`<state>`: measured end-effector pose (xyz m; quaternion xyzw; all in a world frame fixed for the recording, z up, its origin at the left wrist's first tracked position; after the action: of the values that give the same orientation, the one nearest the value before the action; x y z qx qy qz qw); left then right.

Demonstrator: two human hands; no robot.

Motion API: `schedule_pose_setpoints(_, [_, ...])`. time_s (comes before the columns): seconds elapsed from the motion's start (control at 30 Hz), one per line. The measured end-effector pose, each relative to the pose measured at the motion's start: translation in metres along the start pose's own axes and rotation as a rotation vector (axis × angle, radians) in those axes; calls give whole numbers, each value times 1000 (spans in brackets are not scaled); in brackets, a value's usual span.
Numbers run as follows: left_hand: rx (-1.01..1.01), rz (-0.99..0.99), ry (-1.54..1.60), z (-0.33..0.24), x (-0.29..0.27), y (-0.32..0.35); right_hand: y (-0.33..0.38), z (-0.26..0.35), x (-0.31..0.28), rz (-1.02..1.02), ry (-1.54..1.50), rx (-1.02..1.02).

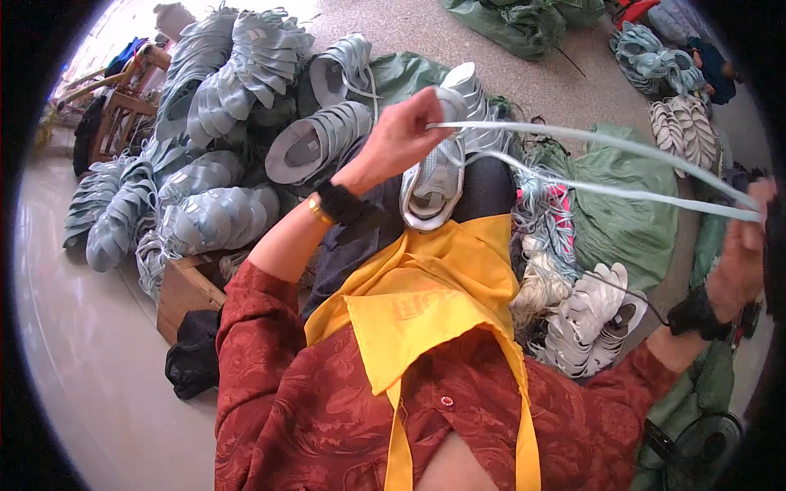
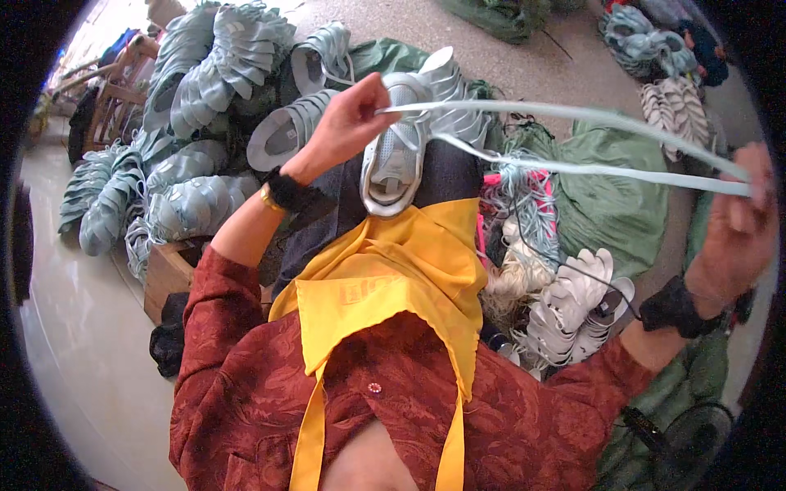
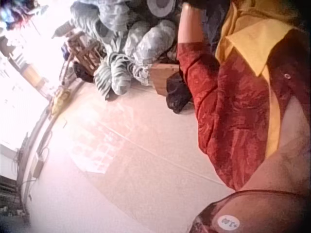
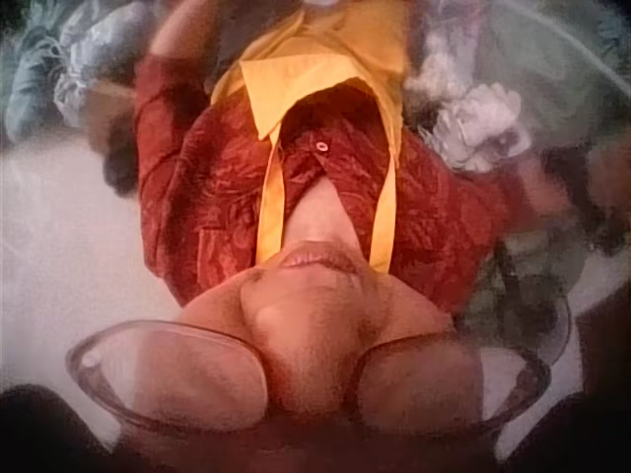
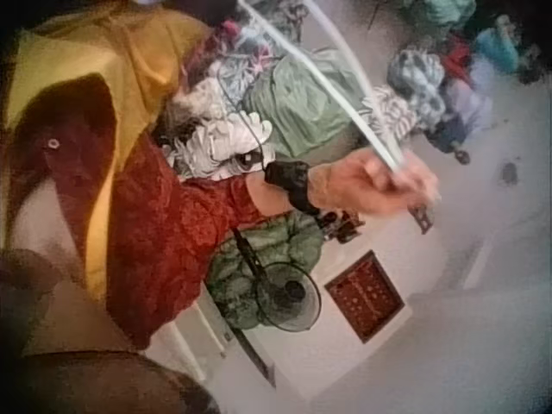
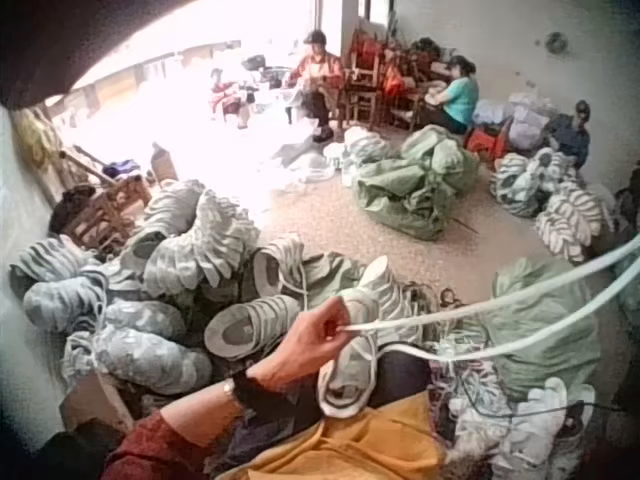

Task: The person laces a light-colored sneaker by threading the laces through the eyelets and tying a knot. They then place the finished shoe into a stack of similar shoes and pick up another shoe to begin the process again.

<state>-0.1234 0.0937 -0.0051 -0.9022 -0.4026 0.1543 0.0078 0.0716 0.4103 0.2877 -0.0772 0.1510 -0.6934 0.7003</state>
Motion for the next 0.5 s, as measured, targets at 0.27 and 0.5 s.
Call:
schedule_pose_setpoints(0.27, [-218,157,19,22,-38,66,131,-234,-21,-268,631,803])
schedule_pose_setpoints(0.5, [-453,7,133,47,-109,118,33,-301,140,-115,559,299])
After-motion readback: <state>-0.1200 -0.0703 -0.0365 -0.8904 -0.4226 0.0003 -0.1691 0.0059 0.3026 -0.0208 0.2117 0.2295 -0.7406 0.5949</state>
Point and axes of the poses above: each hand's wrist, its own y-axis away from the middle knuckle, its own x-axis out of the palm, z = x × y, the point moved 8 cm from there along -y, towards the middle knuckle, and after that the axes turned 5 degrees about -x, right-handed, at the moved point
